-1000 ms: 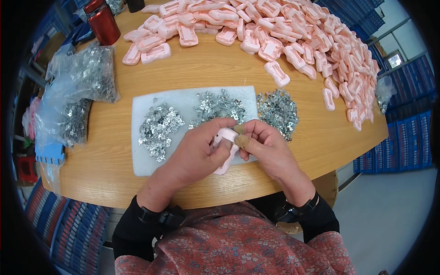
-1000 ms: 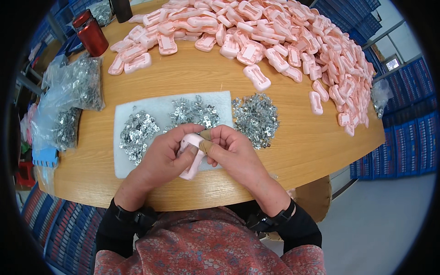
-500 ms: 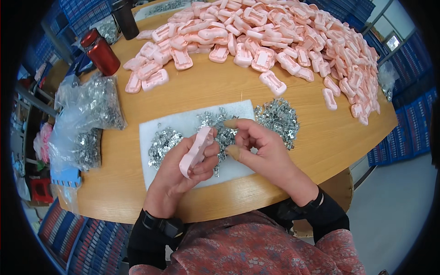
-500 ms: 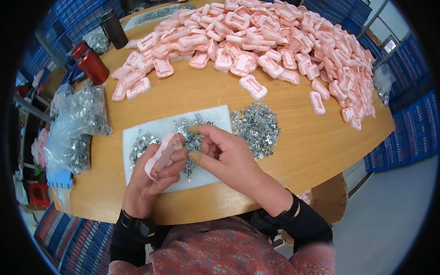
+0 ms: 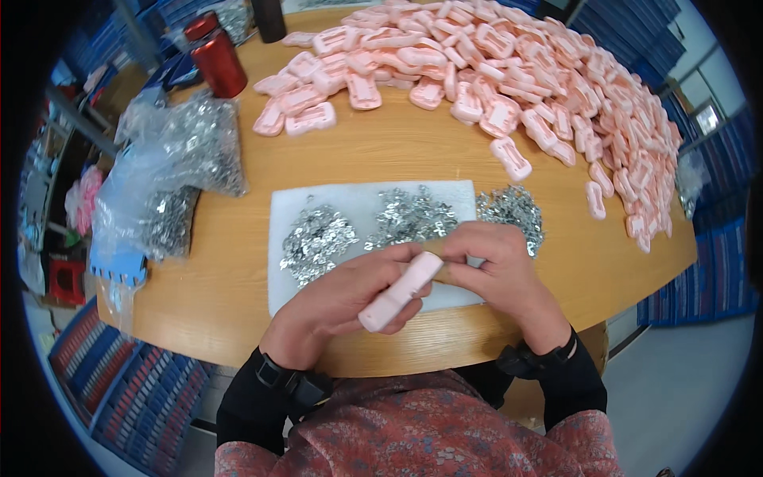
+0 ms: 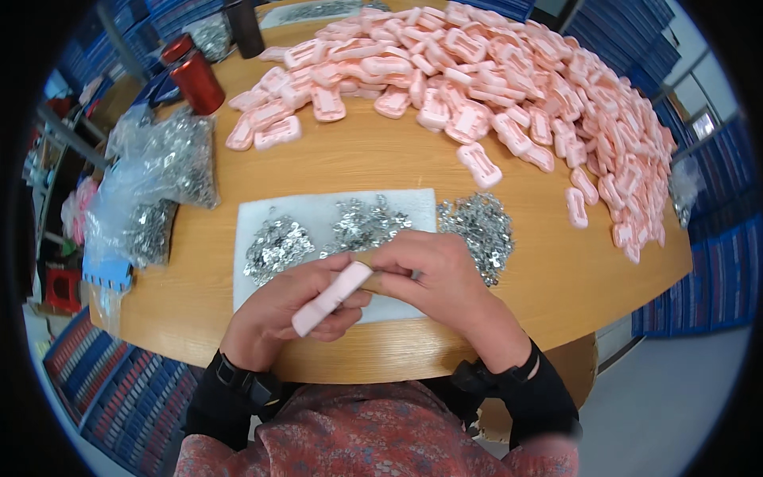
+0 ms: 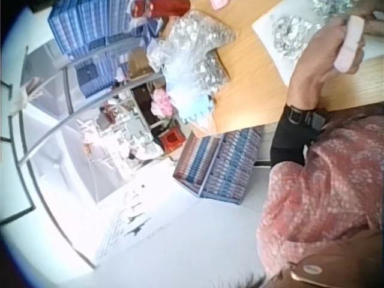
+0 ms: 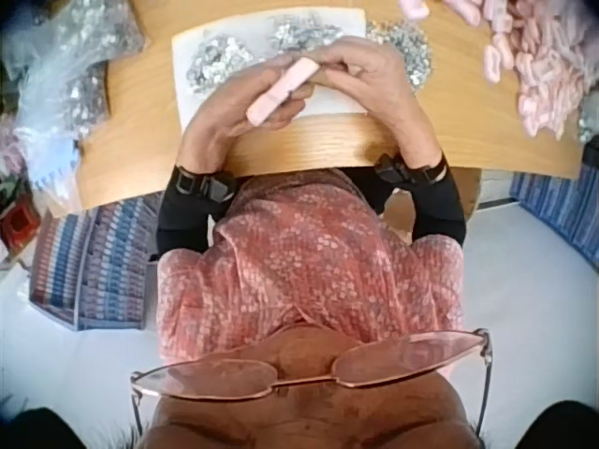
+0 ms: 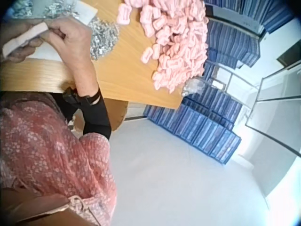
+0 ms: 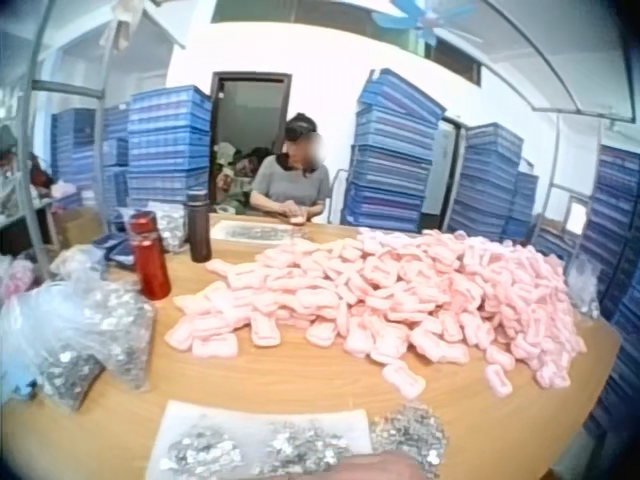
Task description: The person sits at a table and repeatedly picks up pink plastic housings and small metal components. They insert the metal pieces into the plastic housings by hand, then place the assembled units into a pile on the table. The process is repetitive and involves handling multiple identical units.
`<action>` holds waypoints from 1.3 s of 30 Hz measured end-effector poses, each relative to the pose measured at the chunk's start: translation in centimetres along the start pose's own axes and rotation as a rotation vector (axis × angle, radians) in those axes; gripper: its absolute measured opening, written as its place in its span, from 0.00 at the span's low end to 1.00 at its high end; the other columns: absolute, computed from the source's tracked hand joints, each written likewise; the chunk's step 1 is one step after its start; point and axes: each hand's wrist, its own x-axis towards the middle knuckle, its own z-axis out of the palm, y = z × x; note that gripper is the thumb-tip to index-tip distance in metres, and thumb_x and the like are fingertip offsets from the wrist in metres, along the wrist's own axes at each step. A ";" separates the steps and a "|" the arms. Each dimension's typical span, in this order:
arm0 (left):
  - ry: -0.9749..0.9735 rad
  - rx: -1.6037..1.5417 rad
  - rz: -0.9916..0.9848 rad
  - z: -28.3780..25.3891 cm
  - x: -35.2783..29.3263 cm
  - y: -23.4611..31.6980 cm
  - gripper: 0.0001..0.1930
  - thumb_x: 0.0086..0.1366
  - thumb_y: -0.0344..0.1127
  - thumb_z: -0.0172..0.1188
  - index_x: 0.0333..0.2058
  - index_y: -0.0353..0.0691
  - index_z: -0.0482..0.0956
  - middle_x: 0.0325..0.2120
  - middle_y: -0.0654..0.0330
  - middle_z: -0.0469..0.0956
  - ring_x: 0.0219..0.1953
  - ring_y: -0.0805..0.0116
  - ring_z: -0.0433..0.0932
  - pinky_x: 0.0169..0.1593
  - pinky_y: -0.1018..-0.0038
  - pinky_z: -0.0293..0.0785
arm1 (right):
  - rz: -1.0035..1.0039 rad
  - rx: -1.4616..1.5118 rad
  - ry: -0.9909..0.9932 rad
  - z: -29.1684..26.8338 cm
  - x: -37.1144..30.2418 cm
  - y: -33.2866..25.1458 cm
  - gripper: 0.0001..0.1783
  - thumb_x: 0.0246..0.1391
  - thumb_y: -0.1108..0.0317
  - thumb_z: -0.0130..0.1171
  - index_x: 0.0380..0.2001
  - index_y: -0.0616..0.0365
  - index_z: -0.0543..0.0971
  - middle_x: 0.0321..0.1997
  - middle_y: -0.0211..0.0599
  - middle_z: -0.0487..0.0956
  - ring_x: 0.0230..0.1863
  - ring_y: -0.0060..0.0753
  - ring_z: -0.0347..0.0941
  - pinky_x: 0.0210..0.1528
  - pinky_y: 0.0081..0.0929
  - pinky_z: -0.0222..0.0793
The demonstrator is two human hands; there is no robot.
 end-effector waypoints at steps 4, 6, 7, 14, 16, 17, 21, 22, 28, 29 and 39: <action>0.060 0.142 0.059 -1.1 -0.8 -2.3 0.15 0.72 0.34 0.53 0.54 0.37 0.70 0.35 0.65 0.75 0.29 0.81 0.74 0.30 0.85 0.69 | -0.068 0.001 -0.108 0.1 -0.7 -0.2 0.14 0.47 0.72 0.68 0.40 0.54 0.84 0.26 0.33 0.78 0.27 0.32 0.76 0.29 0.27 0.70; 0.198 0.220 0.112 0.0 -2.5 -3.2 0.20 0.72 0.35 0.54 0.59 0.36 0.68 0.38 0.65 0.77 0.31 0.82 0.74 0.31 0.86 0.69 | 0.083 0.078 -0.283 -0.2 -0.3 -1.5 0.14 0.48 0.72 0.67 0.41 0.54 0.84 0.28 0.35 0.79 0.29 0.35 0.77 0.30 0.29 0.71; 0.266 0.261 0.134 0.4 -3.3 -3.6 0.22 0.72 0.35 0.54 0.62 0.36 0.67 0.39 0.66 0.77 0.32 0.83 0.75 0.32 0.86 0.69 | 0.162 0.115 -0.366 -0.3 -0.2 -2.0 0.14 0.49 0.71 0.66 0.42 0.55 0.83 0.30 0.36 0.79 0.30 0.36 0.77 0.31 0.29 0.71; 0.223 -0.186 0.225 -3.8 -7.4 -7.2 0.27 0.70 0.33 0.59 0.64 0.38 0.64 0.48 0.57 0.79 0.45 0.69 0.81 0.45 0.72 0.81 | 0.076 -0.235 -0.164 3.3 4.1 -1.7 0.09 0.50 0.72 0.61 0.37 0.58 0.81 0.34 0.42 0.80 0.38 0.50 0.77 0.42 0.41 0.73; 0.255 -0.257 0.253 -3.2 -7.5 -7.4 0.23 0.71 0.33 0.57 0.62 0.39 0.63 0.48 0.54 0.79 0.46 0.65 0.81 0.46 0.67 0.82 | 0.050 -0.316 -0.149 4.4 5.1 -0.9 0.09 0.50 0.73 0.61 0.36 0.58 0.81 0.34 0.43 0.80 0.40 0.50 0.76 0.43 0.42 0.73; 0.270 -0.293 0.264 -2.8 -7.6 -7.3 0.22 0.72 0.33 0.56 0.61 0.40 0.63 0.48 0.52 0.79 0.47 0.62 0.82 0.47 0.64 0.83 | 0.038 -0.358 -0.140 4.5 5.4 -0.7 0.09 0.49 0.73 0.60 0.36 0.57 0.81 0.34 0.43 0.80 0.40 0.51 0.76 0.43 0.42 0.73; 0.226 -0.211 0.209 -3.2 -7.9 -7.4 0.18 0.75 0.34 0.52 0.59 0.44 0.60 0.47 0.49 0.78 0.48 0.58 0.81 0.47 0.59 0.83 | 0.079 -0.364 -0.189 4.9 5.8 -0.5 0.09 0.48 0.74 0.61 0.36 0.57 0.81 0.34 0.44 0.79 0.41 0.51 0.75 0.44 0.42 0.73; 0.187 -0.192 0.187 -3.8 -7.9 -7.7 0.19 0.75 0.35 0.51 0.60 0.45 0.59 0.47 0.48 0.77 0.48 0.58 0.81 0.47 0.59 0.83 | 0.084 -0.365 -0.194 4.8 5.8 -0.6 0.09 0.48 0.74 0.61 0.36 0.57 0.81 0.34 0.43 0.79 0.40 0.51 0.75 0.44 0.42 0.73; 0.128 -0.231 0.243 -5.0 -7.8 -8.7 0.19 0.76 0.44 0.46 0.60 0.45 0.59 0.48 0.43 0.77 0.46 0.53 0.81 0.51 0.57 0.80 | 0.176 -0.423 -0.176 4.8 5.7 -1.2 0.08 0.47 0.72 0.63 0.34 0.57 0.81 0.31 0.41 0.79 0.39 0.49 0.75 0.43 0.42 0.72; 0.116 -0.247 0.253 -5.1 -7.8 -8.7 0.20 0.77 0.45 0.45 0.60 0.45 0.59 0.48 0.43 0.77 0.46 0.54 0.81 0.52 0.57 0.79 | 0.198 -0.436 -0.181 4.9 5.6 -1.4 0.08 0.47 0.72 0.63 0.33 0.58 0.81 0.31 0.41 0.79 0.39 0.49 0.75 0.43 0.42 0.72; 0.096 -0.226 0.274 -4.9 -7.8 -8.6 0.25 0.76 0.35 0.47 0.68 0.44 0.53 0.47 0.47 0.78 0.45 0.59 0.81 0.52 0.62 0.79 | 0.415 -0.207 -0.147 5.7 4.9 -1.5 0.07 0.50 0.70 0.66 0.33 0.59 0.81 0.26 0.30 0.77 0.30 0.25 0.71 0.36 0.25 0.66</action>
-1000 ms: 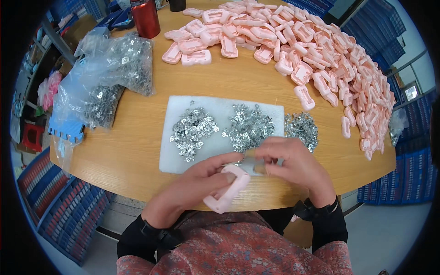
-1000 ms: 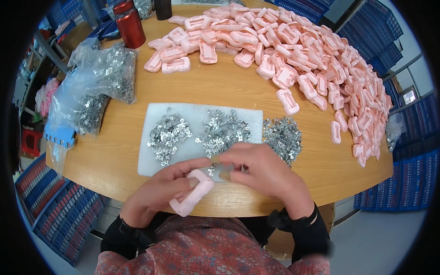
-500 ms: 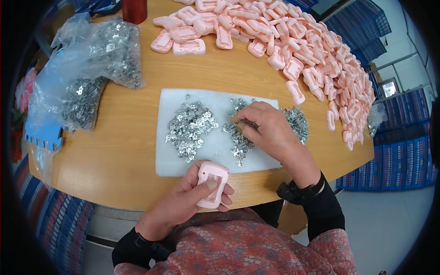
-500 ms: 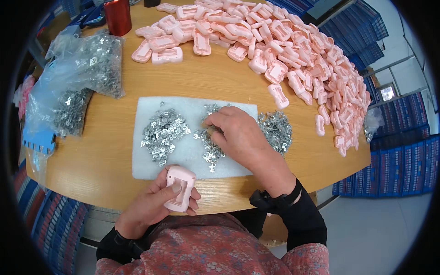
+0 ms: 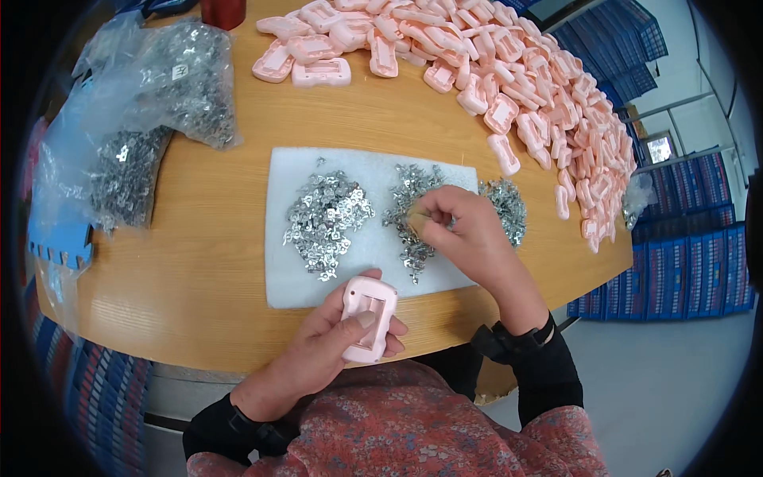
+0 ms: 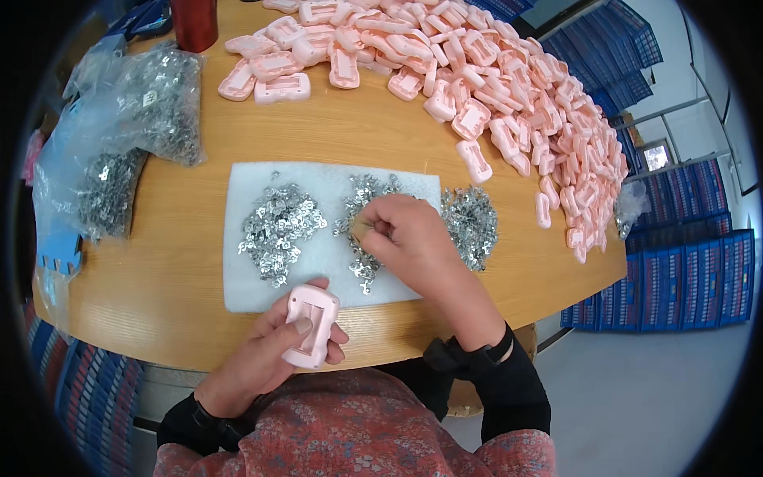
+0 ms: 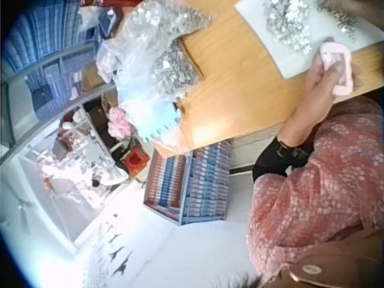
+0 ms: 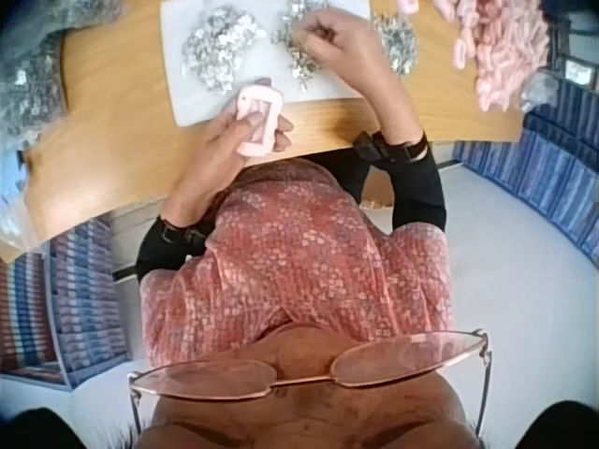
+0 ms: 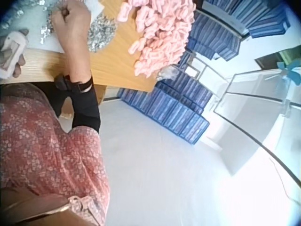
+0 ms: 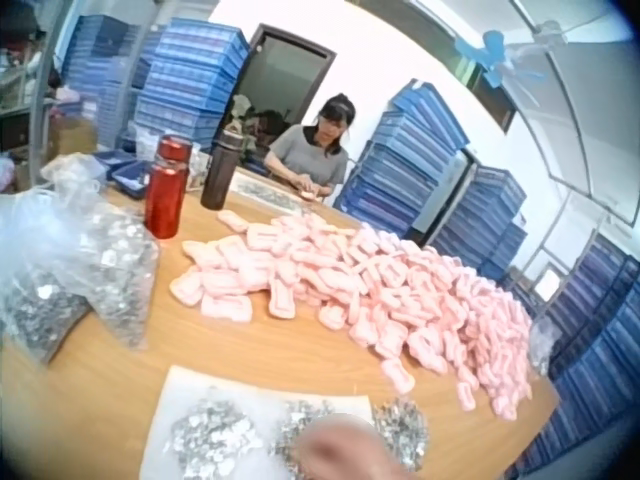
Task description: The person sits at a table and repeatedly picks up pink plastic housings and small metal components. They insert the metal pieces into the plastic housings by hand, then place the assembled units into a pile on the table. The process is repetitive and involves handling multiple identical units.
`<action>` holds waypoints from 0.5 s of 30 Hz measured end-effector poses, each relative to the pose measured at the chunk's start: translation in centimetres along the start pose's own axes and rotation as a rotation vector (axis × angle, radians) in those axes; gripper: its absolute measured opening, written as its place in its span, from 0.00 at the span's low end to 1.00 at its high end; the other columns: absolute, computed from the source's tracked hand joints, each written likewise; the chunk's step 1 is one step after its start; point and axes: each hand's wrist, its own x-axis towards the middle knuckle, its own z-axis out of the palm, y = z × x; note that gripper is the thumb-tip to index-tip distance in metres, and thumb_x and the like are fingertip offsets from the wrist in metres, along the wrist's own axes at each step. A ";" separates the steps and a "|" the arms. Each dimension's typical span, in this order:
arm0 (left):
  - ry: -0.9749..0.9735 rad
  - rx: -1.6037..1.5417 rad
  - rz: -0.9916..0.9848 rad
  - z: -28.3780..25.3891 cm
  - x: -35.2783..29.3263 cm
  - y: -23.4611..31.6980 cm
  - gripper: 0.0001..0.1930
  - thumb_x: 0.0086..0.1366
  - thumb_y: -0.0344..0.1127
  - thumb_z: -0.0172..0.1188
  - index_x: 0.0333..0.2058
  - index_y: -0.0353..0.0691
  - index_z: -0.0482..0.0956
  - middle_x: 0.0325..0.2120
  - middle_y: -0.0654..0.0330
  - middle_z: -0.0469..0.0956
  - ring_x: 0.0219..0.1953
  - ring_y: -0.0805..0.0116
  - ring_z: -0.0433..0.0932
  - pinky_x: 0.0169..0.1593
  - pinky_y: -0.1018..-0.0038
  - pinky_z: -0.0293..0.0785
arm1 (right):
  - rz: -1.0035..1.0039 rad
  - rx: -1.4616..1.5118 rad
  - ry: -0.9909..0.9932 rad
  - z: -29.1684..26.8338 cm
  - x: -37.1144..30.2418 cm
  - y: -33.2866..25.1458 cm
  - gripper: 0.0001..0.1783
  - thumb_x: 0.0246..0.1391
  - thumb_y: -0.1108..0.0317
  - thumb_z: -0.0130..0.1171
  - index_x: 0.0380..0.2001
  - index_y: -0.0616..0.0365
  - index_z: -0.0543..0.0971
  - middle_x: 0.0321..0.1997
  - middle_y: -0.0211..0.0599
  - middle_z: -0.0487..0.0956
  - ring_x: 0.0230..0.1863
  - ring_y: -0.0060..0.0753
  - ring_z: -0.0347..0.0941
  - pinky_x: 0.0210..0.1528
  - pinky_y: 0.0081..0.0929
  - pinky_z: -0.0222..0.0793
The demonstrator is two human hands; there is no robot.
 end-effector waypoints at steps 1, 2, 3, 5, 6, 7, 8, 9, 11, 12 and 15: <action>0.021 -0.009 0.012 0.1 0.1 0.0 0.27 0.75 0.34 0.48 0.69 0.44 0.52 0.47 0.48 0.78 0.45 0.59 0.82 0.52 0.61 0.79 | 0.034 0.133 0.001 -0.2 -0.6 -0.2 0.07 0.51 0.70 0.65 0.32 0.60 0.81 0.26 0.28 0.75 0.29 0.24 0.69 0.35 0.25 0.66; 0.042 -0.018 0.025 0.2 0.2 0.0 0.29 0.75 0.33 0.49 0.70 0.45 0.50 0.47 0.48 0.78 0.45 0.58 0.82 0.52 0.61 0.80 | 0.069 0.266 0.001 -0.4 -1.2 -0.3 0.07 0.52 0.70 0.65 0.32 0.61 0.80 0.26 0.26 0.73 0.29 0.23 0.67 0.34 0.25 0.65; 0.080 -0.038 0.031 0.6 0.3 0.2 0.28 0.73 0.31 0.50 0.69 0.46 0.52 0.46 0.48 0.78 0.45 0.58 0.82 0.52 0.60 0.80 | 0.053 0.329 -0.016 -0.3 -1.7 -0.1 0.07 0.53 0.70 0.64 0.33 0.61 0.81 0.26 0.25 0.73 0.29 0.21 0.66 0.35 0.24 0.65; 0.156 -0.080 0.044 1.8 0.7 0.8 0.28 0.71 0.28 0.53 0.67 0.47 0.55 0.46 0.48 0.78 0.45 0.57 0.82 0.50 0.58 0.81 | 0.022 0.454 -0.054 0.1 -2.7 0.5 0.07 0.55 0.69 0.64 0.34 0.61 0.81 0.27 0.22 0.71 0.31 0.16 0.63 0.36 0.21 0.64; 0.180 -0.115 0.053 2.1 1.0 0.9 0.27 0.70 0.27 0.54 0.65 0.47 0.57 0.46 0.49 0.78 0.45 0.57 0.82 0.50 0.57 0.82 | -0.007 0.509 -0.065 0.4 -3.2 0.7 0.07 0.54 0.70 0.64 0.34 0.61 0.81 0.28 0.22 0.71 0.32 0.17 0.63 0.37 0.21 0.64; 0.204 -0.150 0.061 2.5 1.4 0.9 0.26 0.70 0.27 0.55 0.63 0.47 0.58 0.45 0.49 0.78 0.44 0.57 0.82 0.49 0.57 0.82 | -0.035 0.563 -0.075 0.8 -3.7 0.9 0.06 0.54 0.70 0.64 0.34 0.61 0.80 0.28 0.22 0.72 0.32 0.17 0.64 0.37 0.21 0.64; 0.227 -0.186 0.068 2.8 1.7 0.8 0.26 0.69 0.26 0.56 0.62 0.48 0.60 0.45 0.49 0.78 0.44 0.57 0.82 0.48 0.57 0.82 | -0.061 0.618 -0.086 1.2 -4.3 1.0 0.06 0.54 0.70 0.64 0.34 0.61 0.80 0.29 0.22 0.72 0.32 0.17 0.64 0.38 0.21 0.64; 0.191 -0.208 0.080 3.0 2.1 0.8 0.23 0.67 0.26 0.59 0.58 0.49 0.62 0.43 0.52 0.79 0.43 0.60 0.82 0.46 0.57 0.83 | -0.064 0.648 -0.101 1.3 -4.8 0.8 0.06 0.53 0.72 0.63 0.34 0.61 0.79 0.30 0.24 0.72 0.33 0.18 0.65 0.40 0.21 0.64; 0.149 -0.240 0.066 2.8 2.8 0.0 0.25 0.66 0.26 0.60 0.59 0.50 0.62 0.42 0.54 0.78 0.41 0.63 0.82 0.45 0.58 0.83 | -0.141 0.655 -0.098 1.8 -5.5 0.9 0.06 0.52 0.73 0.63 0.34 0.61 0.79 0.30 0.25 0.73 0.33 0.19 0.65 0.40 0.21 0.65; 0.126 -0.254 0.056 2.8 3.0 -0.3 0.26 0.66 0.26 0.61 0.59 0.50 0.62 0.41 0.56 0.78 0.40 0.64 0.82 0.44 0.59 0.83 | -0.179 0.659 -0.093 2.0 -5.8 1.1 0.06 0.52 0.74 0.63 0.34 0.61 0.79 0.30 0.25 0.73 0.33 0.19 0.66 0.40 0.21 0.65; 0.096 -0.268 0.046 3.5 3.0 -0.9 0.28 0.65 0.25 0.62 0.60 0.51 0.62 0.40 0.59 0.77 0.38 0.67 0.81 0.43 0.61 0.83 | -0.247 0.657 -0.062 1.9 -6.5 1.8 0.08 0.51 0.75 0.63 0.35 0.62 0.78 0.31 0.27 0.73 0.33 0.20 0.67 0.40 0.21 0.66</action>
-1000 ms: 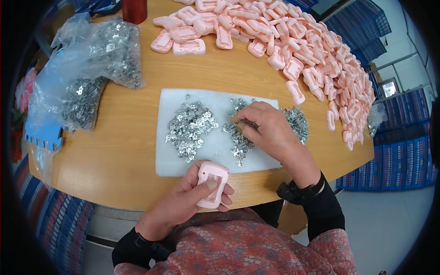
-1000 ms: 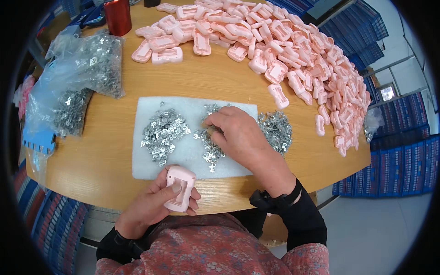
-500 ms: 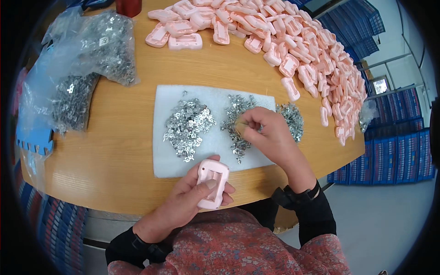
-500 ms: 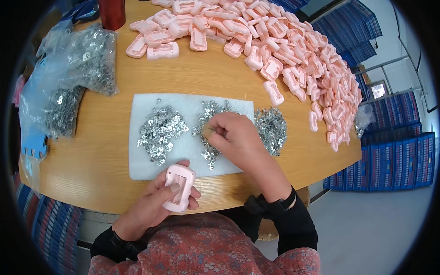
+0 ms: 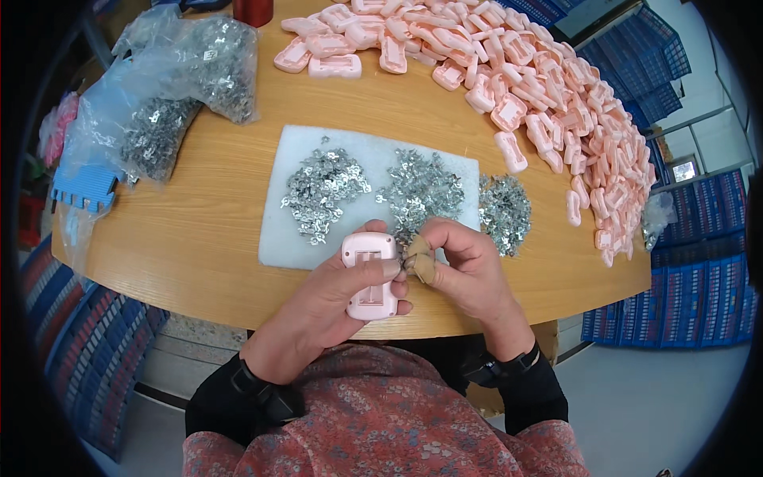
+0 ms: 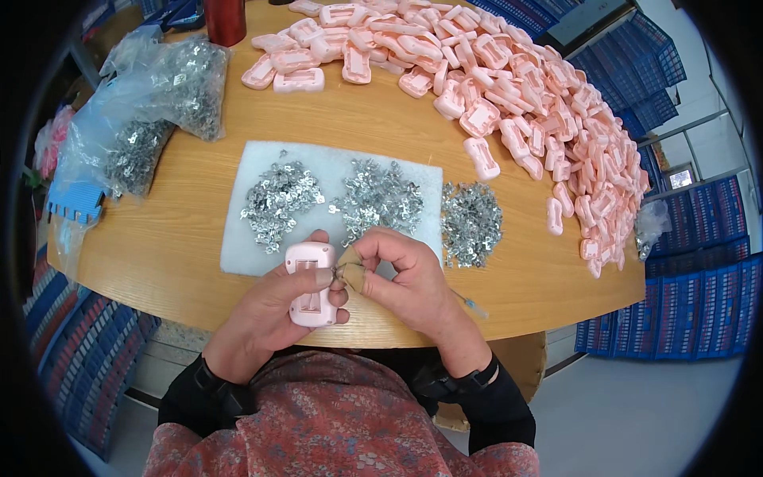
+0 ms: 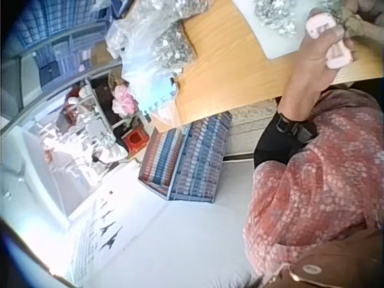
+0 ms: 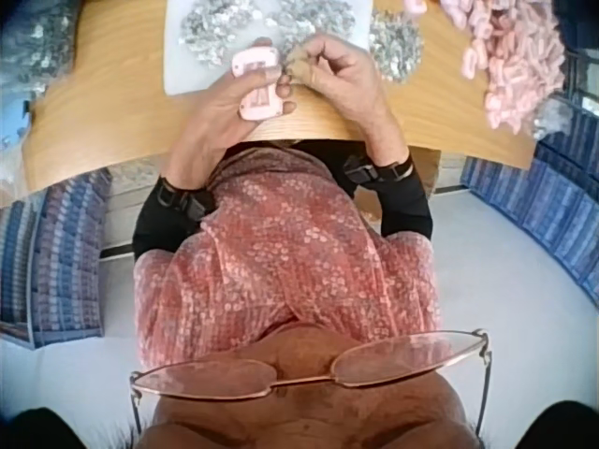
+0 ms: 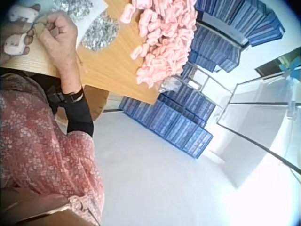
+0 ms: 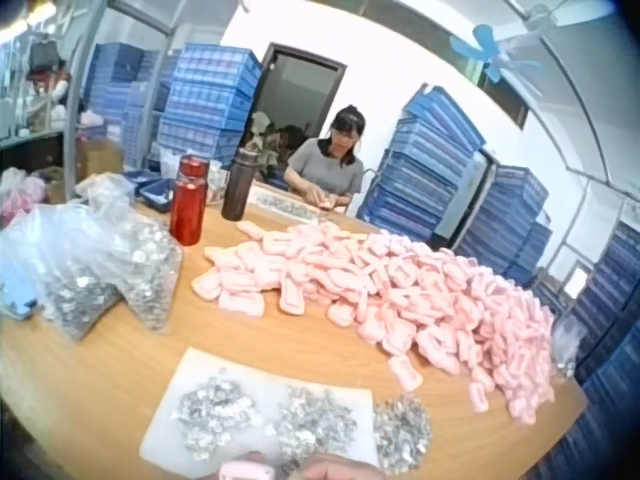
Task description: The person sits at a table and repeatedly picks up pink plastic housings and small metal components. They insert the metal pieces into the plastic housings by hand, then place the assembled units into a pile on the table. The process is repetitive and involves handling multiple identical units.
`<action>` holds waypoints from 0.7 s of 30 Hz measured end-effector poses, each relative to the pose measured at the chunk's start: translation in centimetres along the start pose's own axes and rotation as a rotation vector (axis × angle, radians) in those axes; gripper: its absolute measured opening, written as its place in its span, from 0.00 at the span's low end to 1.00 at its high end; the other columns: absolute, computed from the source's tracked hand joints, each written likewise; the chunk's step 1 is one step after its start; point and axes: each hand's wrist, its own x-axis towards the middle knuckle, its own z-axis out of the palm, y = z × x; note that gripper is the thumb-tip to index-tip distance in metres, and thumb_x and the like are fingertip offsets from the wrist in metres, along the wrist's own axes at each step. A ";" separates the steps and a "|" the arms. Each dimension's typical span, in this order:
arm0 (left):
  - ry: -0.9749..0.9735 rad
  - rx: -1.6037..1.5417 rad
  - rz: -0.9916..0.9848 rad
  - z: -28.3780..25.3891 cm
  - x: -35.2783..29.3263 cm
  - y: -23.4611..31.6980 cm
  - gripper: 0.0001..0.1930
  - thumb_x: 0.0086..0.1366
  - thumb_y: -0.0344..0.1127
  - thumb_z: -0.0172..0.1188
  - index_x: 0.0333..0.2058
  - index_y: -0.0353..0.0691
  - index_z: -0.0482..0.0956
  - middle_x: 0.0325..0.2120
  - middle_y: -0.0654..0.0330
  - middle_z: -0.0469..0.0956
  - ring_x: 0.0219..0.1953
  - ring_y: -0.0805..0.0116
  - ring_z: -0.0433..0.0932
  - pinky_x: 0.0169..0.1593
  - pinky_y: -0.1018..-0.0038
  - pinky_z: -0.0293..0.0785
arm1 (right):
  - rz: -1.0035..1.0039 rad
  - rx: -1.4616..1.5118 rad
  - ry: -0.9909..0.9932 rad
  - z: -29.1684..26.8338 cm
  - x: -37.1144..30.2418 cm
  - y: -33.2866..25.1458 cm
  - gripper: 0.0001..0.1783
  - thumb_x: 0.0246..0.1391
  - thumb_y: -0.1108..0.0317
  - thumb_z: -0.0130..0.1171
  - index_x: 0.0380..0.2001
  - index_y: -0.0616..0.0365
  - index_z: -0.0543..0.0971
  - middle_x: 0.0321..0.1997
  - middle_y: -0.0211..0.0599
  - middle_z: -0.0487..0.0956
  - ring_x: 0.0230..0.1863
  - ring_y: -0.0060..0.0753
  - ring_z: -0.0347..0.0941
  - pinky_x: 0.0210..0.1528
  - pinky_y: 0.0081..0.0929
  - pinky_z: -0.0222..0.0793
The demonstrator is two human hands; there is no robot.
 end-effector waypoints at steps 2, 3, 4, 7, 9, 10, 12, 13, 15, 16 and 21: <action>0.033 0.054 0.038 0.6 -0.1 -0.3 0.30 0.65 0.25 0.62 0.61 0.50 0.62 0.39 0.60 0.77 0.37 0.67 0.81 0.43 0.62 0.83 | -0.004 -0.011 0.014 -0.2 -0.6 -0.1 0.08 0.50 0.76 0.62 0.35 0.62 0.78 0.31 0.27 0.73 0.33 0.21 0.67 0.41 0.21 0.66; 0.048 0.078 0.056 0.9 -0.1 -0.5 0.30 0.64 0.24 0.62 0.62 0.50 0.61 0.39 0.60 0.77 0.37 0.67 0.81 0.43 0.62 0.83 | -0.004 -0.019 0.020 -0.3 -0.9 -0.2 0.08 0.50 0.76 0.62 0.35 0.62 0.78 0.31 0.28 0.73 0.33 0.21 0.67 0.41 0.21 0.67; 0.051 0.098 0.065 1.3 -0.1 -0.7 0.31 0.64 0.24 0.62 0.63 0.49 0.61 0.39 0.60 0.77 0.37 0.68 0.81 0.43 0.62 0.83 | -0.016 -0.024 0.034 -0.4 -1.1 -0.1 0.08 0.50 0.77 0.62 0.35 0.62 0.78 0.31 0.28 0.73 0.33 0.21 0.67 0.41 0.21 0.67; 0.061 0.146 0.065 2.3 0.1 -0.9 0.33 0.64 0.23 0.62 0.64 0.47 0.59 0.39 0.60 0.77 0.37 0.68 0.81 0.43 0.63 0.84 | -0.044 -0.041 0.069 -0.6 -1.5 0.0 0.08 0.49 0.77 0.61 0.35 0.62 0.78 0.31 0.28 0.73 0.33 0.21 0.67 0.40 0.22 0.67; 0.071 0.166 0.030 2.6 0.3 -1.0 0.33 0.63 0.23 0.62 0.65 0.46 0.58 0.38 0.60 0.76 0.36 0.67 0.81 0.43 0.64 0.84 | -0.054 -0.055 0.087 -0.6 -1.7 -0.2 0.08 0.49 0.77 0.61 0.35 0.62 0.79 0.31 0.28 0.73 0.32 0.22 0.67 0.39 0.21 0.67; 0.072 0.164 0.029 2.6 0.3 -1.0 0.33 0.63 0.23 0.62 0.64 0.45 0.59 0.38 0.59 0.76 0.36 0.67 0.81 0.42 0.64 0.84 | -0.070 -0.073 0.088 -0.7 -1.7 -0.3 0.08 0.50 0.77 0.62 0.35 0.62 0.79 0.31 0.28 0.73 0.32 0.22 0.67 0.39 0.21 0.67; 0.074 0.158 0.025 2.4 0.5 -1.2 0.33 0.62 0.23 0.63 0.64 0.45 0.59 0.38 0.59 0.77 0.35 0.67 0.81 0.42 0.64 0.84 | -0.099 -0.111 0.089 -1.0 -1.9 -0.4 0.08 0.50 0.76 0.63 0.35 0.62 0.79 0.30 0.28 0.73 0.32 0.22 0.67 0.38 0.21 0.67; 0.085 0.182 0.048 2.5 0.6 -1.1 0.33 0.62 0.22 0.63 0.64 0.44 0.60 0.37 0.59 0.76 0.35 0.68 0.81 0.41 0.65 0.84 | -0.097 -0.095 0.101 -1.0 -2.0 -0.3 0.07 0.51 0.76 0.63 0.35 0.62 0.79 0.30 0.28 0.74 0.31 0.21 0.67 0.38 0.21 0.67; 0.105 0.229 0.092 2.7 0.6 -1.0 0.33 0.61 0.21 0.62 0.63 0.43 0.60 0.37 0.60 0.76 0.34 0.68 0.81 0.40 0.66 0.83 | -0.091 -0.064 0.126 -1.0 -2.1 0.2 0.07 0.52 0.75 0.63 0.36 0.62 0.79 0.30 0.27 0.74 0.31 0.20 0.67 0.37 0.20 0.66; 0.113 0.306 0.135 2.8 0.7 -0.9 0.33 0.61 0.21 0.62 0.63 0.44 0.61 0.37 0.60 0.77 0.34 0.68 0.81 0.40 0.67 0.83 | -0.038 -0.031 0.130 -1.1 -2.2 0.1 0.07 0.53 0.74 0.63 0.36 0.62 0.79 0.29 0.26 0.74 0.31 0.19 0.66 0.37 0.20 0.66; 0.117 0.636 0.336 2.6 0.9 -1.0 0.33 0.59 0.20 0.62 0.62 0.44 0.62 0.36 0.62 0.77 0.36 0.71 0.79 0.42 0.71 0.80 | 0.186 0.046 0.080 -1.4 -2.5 -0.5 0.07 0.55 0.73 0.61 0.37 0.63 0.80 0.27 0.20 0.72 0.30 0.12 0.63 0.34 0.17 0.63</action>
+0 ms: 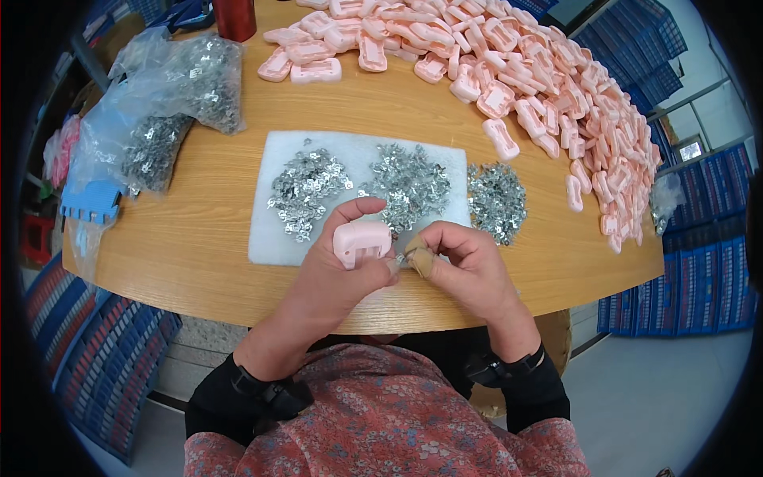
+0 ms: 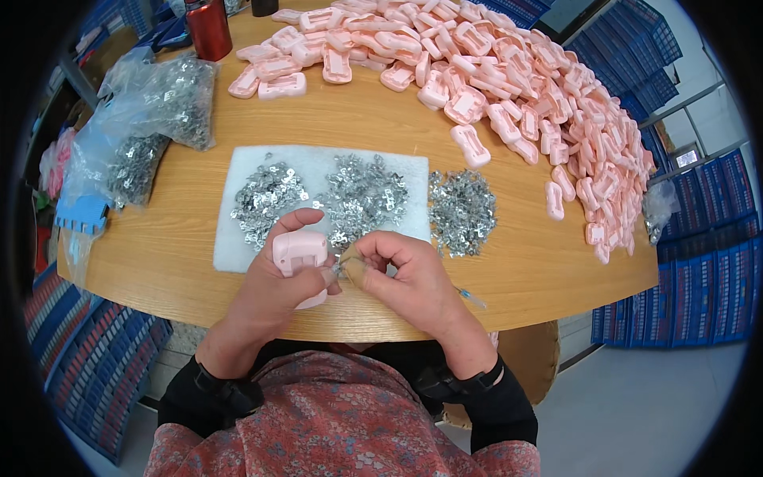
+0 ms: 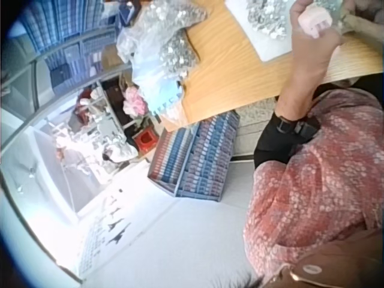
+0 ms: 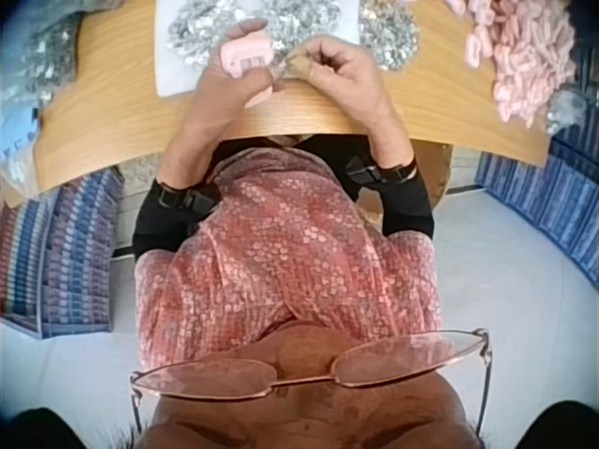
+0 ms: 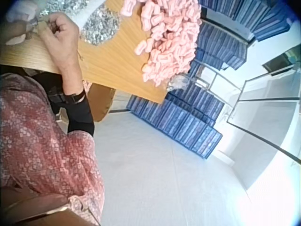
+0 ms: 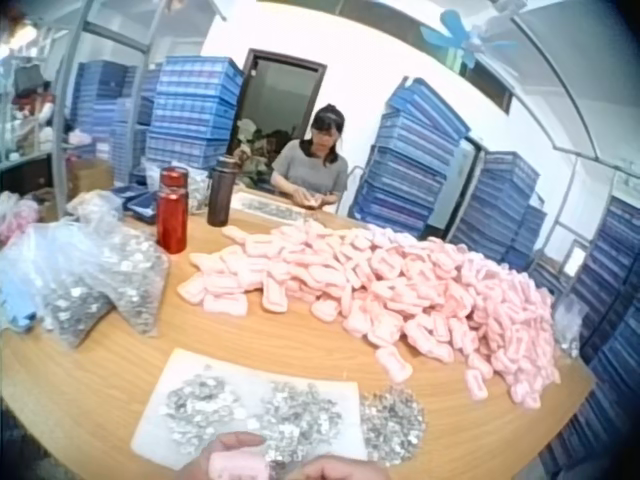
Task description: The person sits at a table and repeatedly picks up pink plastic housings and small metal components. They insert the metal pieces into the plastic housings by hand, then place the assembled units into a pile on the table. The process is repetitive and involves handling multiple identical units.
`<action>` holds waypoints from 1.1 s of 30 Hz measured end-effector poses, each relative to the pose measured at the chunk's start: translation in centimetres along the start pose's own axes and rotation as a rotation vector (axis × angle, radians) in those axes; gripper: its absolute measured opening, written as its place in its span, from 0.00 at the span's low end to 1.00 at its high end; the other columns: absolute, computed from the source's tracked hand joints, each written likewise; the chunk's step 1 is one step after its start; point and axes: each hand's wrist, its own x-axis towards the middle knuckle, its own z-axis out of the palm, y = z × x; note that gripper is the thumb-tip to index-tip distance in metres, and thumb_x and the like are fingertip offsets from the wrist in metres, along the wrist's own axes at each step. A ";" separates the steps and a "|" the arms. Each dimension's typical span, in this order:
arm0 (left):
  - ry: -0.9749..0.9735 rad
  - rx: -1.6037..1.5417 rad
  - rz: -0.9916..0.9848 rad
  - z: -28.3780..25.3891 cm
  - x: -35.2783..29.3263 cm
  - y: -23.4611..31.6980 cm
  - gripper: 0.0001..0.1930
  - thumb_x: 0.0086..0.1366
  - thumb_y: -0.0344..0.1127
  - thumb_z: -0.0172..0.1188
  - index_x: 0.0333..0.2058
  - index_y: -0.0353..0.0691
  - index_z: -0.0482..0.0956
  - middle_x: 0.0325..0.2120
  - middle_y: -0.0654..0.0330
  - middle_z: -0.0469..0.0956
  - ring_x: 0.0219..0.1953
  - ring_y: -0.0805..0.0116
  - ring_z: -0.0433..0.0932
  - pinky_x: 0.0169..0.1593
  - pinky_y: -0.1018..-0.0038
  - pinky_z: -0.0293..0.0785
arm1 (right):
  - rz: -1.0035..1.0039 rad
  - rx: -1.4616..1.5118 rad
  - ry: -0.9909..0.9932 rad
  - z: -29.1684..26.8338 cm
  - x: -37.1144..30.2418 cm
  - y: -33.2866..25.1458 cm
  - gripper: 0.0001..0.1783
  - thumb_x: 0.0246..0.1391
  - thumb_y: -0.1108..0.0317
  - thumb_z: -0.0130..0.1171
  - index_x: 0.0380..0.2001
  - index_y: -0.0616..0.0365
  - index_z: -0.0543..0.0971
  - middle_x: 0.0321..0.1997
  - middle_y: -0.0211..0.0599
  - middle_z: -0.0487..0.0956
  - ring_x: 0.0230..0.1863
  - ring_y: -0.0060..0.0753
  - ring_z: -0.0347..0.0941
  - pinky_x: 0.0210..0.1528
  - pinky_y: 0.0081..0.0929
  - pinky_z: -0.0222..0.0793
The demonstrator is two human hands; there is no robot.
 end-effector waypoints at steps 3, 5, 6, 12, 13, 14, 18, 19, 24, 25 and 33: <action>-0.020 0.126 0.088 0.1 -0.1 -0.3 0.29 0.62 0.21 0.62 0.61 0.42 0.64 0.35 0.68 0.73 0.38 0.82 0.72 0.41 0.82 0.72 | 0.075 0.007 -0.014 0.3 -0.2 -0.7 0.07 0.54 0.74 0.61 0.37 0.62 0.81 0.27 0.18 0.71 0.29 0.10 0.62 0.32 0.16 0.61; -0.009 0.150 0.071 0.1 0.1 -0.5 0.31 0.59 0.19 0.61 0.61 0.43 0.63 0.35 0.66 0.74 0.37 0.79 0.74 0.42 0.76 0.76 | 0.130 -0.033 -0.023 0.2 -0.2 -1.0 0.07 0.53 0.74 0.60 0.37 0.62 0.80 0.26 0.17 0.71 0.29 0.10 0.61 0.31 0.15 0.60; -0.003 0.161 0.063 0.1 0.1 -0.6 0.33 0.58 0.18 0.61 0.61 0.43 0.63 0.35 0.65 0.75 0.37 0.77 0.76 0.43 0.73 0.78 | 0.157 -0.054 -0.028 0.1 -0.2 -1.0 0.07 0.53 0.74 0.60 0.36 0.61 0.80 0.26 0.17 0.70 0.29 0.10 0.61 0.31 0.15 0.60; -0.043 -0.154 -0.211 -0.2 0.2 0.0 0.22 0.74 0.39 0.49 0.63 0.42 0.62 0.38 0.56 0.78 0.39 0.66 0.81 0.46 0.59 0.83 | -0.043 -0.015 0.098 0.6 0.0 0.0 0.08 0.48 0.75 0.61 0.35 0.60 0.79 0.24 0.19 0.68 0.28 0.13 0.61 0.30 0.17 0.59; -0.075 -0.240 -0.255 -0.3 0.4 0.2 0.22 0.75 0.43 0.45 0.63 0.42 0.62 0.39 0.55 0.77 0.39 0.64 0.81 0.45 0.57 0.83 | -0.118 -0.102 0.116 0.7 0.1 -0.1 0.09 0.47 0.75 0.62 0.35 0.59 0.79 0.24 0.21 0.69 0.27 0.16 0.63 0.30 0.19 0.60; -0.107 -0.327 -0.300 -0.5 0.6 0.4 0.23 0.76 0.46 0.42 0.63 0.42 0.62 0.39 0.55 0.77 0.38 0.63 0.81 0.44 0.55 0.84 | -0.193 -0.189 0.133 0.8 0.3 -0.2 0.10 0.45 0.75 0.62 0.34 0.59 0.79 0.23 0.23 0.69 0.26 0.19 0.64 0.31 0.21 0.61; -0.097 -0.336 -0.401 0.0 0.6 0.5 0.27 0.78 0.54 0.31 0.64 0.42 0.61 0.40 0.55 0.77 0.39 0.60 0.82 0.43 0.51 0.84 | -0.456 -0.524 0.108 1.1 1.3 -0.5 0.13 0.38 0.74 0.65 0.32 0.56 0.77 0.22 0.31 0.70 0.26 0.34 0.70 0.35 0.31 0.64; -0.103 -0.335 -0.409 -0.1 0.7 0.4 0.27 0.78 0.54 0.32 0.64 0.42 0.61 0.41 0.55 0.77 0.38 0.60 0.82 0.43 0.52 0.84 | -0.466 -0.546 0.102 1.1 1.4 -0.5 0.13 0.38 0.73 0.65 0.31 0.56 0.77 0.23 0.31 0.70 0.26 0.36 0.70 0.36 0.32 0.64; -0.112 -0.316 -0.425 -0.4 0.7 -0.6 0.27 0.78 0.55 0.34 0.64 0.41 0.61 0.44 0.55 0.75 0.37 0.61 0.83 0.42 0.55 0.85 | -0.574 -0.701 0.084 1.1 1.6 -0.4 0.13 0.37 0.72 0.66 0.30 0.54 0.76 0.23 0.31 0.71 0.28 0.38 0.72 0.38 0.34 0.63; -0.120 -0.304 -0.424 -0.5 0.7 -0.8 0.28 0.78 0.55 0.35 0.64 0.41 0.61 0.44 0.55 0.75 0.37 0.61 0.83 0.41 0.56 0.85 | -0.587 -0.718 0.089 1.2 1.6 -0.4 0.13 0.37 0.72 0.66 0.30 0.53 0.76 0.24 0.31 0.71 0.29 0.38 0.72 0.38 0.34 0.63; -0.107 -0.264 -0.414 -0.5 0.9 -0.8 0.28 0.77 0.56 0.36 0.64 0.41 0.61 0.39 0.53 0.78 0.33 0.60 0.83 0.36 0.60 0.85 | -0.621 -0.977 0.069 1.5 0.5 -2.0 0.16 0.38 0.71 0.68 0.36 0.52 0.78 0.32 0.31 0.74 0.36 0.37 0.73 0.42 0.34 0.63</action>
